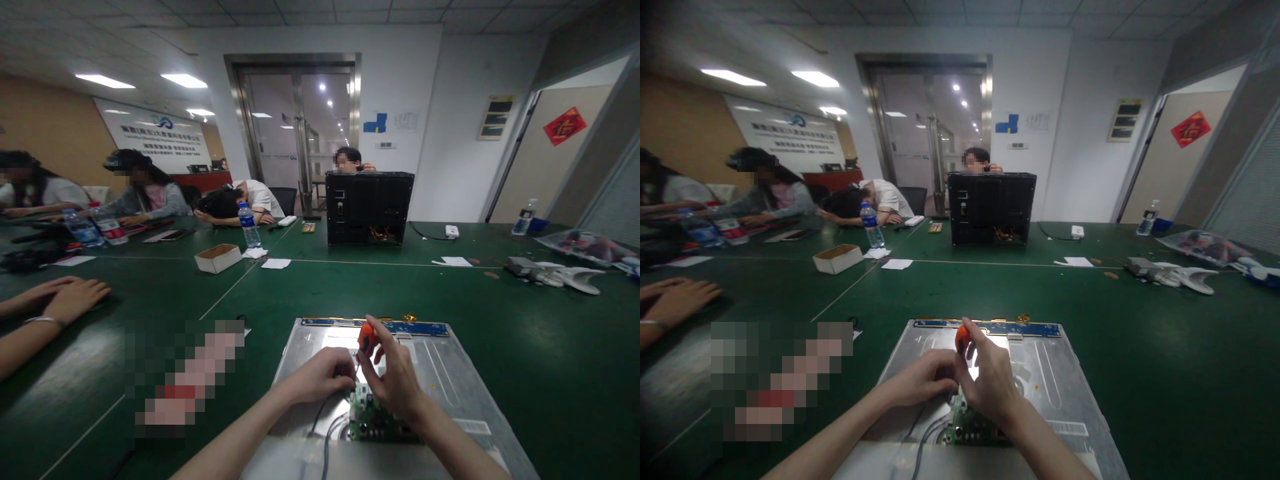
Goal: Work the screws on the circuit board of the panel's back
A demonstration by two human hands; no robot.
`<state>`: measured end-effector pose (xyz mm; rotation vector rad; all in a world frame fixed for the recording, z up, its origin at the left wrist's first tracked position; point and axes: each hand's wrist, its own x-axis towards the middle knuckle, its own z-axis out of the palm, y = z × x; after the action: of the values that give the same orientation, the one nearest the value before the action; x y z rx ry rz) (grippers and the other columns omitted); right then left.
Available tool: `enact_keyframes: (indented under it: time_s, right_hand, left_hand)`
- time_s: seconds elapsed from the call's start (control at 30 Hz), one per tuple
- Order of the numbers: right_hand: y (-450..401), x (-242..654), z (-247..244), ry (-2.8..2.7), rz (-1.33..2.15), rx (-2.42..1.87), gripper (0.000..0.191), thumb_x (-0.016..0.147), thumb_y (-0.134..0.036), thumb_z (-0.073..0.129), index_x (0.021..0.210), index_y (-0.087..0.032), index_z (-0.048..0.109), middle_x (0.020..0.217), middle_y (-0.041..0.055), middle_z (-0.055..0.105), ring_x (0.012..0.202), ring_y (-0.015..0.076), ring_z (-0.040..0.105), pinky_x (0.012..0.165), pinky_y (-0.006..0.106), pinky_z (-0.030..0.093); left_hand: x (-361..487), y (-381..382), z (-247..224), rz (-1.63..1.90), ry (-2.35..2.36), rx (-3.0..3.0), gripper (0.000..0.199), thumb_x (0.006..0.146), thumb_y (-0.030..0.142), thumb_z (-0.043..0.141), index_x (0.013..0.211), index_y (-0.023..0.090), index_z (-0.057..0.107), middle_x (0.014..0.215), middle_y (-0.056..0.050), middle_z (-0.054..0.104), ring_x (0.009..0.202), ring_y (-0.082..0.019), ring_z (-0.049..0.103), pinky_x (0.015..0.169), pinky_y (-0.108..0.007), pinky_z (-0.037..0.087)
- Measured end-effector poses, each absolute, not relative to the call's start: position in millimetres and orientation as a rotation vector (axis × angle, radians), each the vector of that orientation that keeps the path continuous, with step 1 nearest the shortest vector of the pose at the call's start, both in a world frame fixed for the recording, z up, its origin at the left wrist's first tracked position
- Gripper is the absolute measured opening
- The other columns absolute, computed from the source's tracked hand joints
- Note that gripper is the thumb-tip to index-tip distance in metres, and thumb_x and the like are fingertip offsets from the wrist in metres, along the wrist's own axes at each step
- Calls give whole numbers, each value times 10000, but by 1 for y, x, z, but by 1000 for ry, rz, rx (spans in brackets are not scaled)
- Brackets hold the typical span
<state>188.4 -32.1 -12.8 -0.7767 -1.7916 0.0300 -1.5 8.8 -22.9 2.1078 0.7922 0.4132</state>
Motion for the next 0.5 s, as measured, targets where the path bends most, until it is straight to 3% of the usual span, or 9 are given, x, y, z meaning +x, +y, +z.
enact_keyframes:
  time_s: [0.5]
  right_hand:
    - [-31,188,-10,-1787,13,-837,677,930,-164,517,1556,-240,271,824,22,660,518,148,566,467,268,511]
  left_hand:
    - [0,7,-20,432,822,2100,90,801,99,674,865,154,642,790,6,612,712,-153,537,652,-237,420]
